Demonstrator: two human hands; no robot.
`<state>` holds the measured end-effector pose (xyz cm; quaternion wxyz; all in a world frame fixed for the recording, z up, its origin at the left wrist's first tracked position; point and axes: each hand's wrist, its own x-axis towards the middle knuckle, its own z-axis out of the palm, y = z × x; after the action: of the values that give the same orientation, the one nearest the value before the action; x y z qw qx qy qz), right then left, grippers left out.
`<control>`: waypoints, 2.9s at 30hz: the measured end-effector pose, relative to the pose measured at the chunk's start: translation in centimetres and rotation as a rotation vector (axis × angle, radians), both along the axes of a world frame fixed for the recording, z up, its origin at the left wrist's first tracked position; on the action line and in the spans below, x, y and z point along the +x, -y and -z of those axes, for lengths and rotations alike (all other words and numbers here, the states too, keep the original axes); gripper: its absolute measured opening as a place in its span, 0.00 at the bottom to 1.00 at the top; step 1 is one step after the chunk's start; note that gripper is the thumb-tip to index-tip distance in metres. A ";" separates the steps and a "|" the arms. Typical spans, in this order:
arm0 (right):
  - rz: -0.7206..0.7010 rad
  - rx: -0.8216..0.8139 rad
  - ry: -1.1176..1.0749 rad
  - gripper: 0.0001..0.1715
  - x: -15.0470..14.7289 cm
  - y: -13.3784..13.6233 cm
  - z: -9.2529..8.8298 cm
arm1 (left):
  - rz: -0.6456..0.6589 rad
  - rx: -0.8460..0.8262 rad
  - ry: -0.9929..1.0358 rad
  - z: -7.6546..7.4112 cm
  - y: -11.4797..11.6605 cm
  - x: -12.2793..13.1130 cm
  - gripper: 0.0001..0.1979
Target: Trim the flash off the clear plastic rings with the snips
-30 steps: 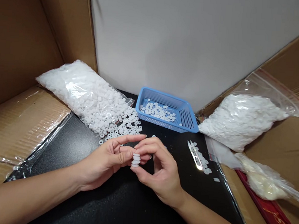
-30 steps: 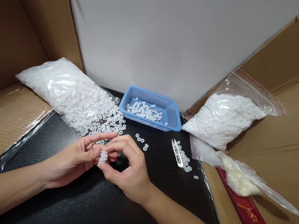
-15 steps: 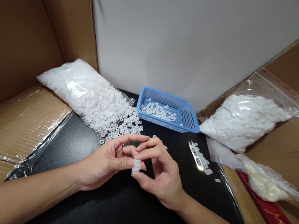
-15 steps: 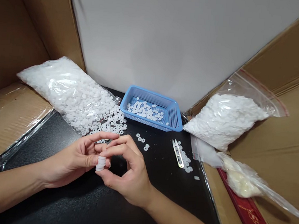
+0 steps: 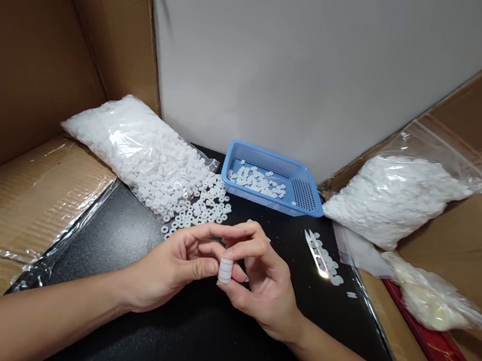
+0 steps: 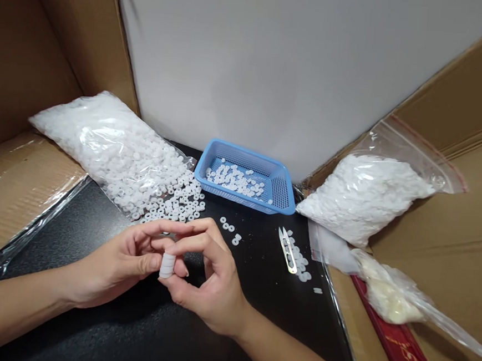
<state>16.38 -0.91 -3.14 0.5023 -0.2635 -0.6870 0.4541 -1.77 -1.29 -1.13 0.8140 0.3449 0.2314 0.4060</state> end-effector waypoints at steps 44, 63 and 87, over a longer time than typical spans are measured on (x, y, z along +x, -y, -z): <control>-0.039 -0.061 0.001 0.18 -0.2 0.0 0.4 | -0.014 0.045 -0.051 0.0 -0.1 -0.2 0.15; 0.008 0.013 0.065 0.17 -0.4 0.2 0.7 | -0.102 0.088 -0.115 0.0 -0.2 0.0 0.12; 0.269 0.347 0.830 0.03 0.6 -7.4 1.9 | 0.045 0.748 -1.328 -0.8 -4.3 -5.8 0.06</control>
<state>17.00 6.47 -5.00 0.2762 -0.4217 -0.8554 0.1194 -7.59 3.04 -0.34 0.3408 0.7743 0.5124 0.1477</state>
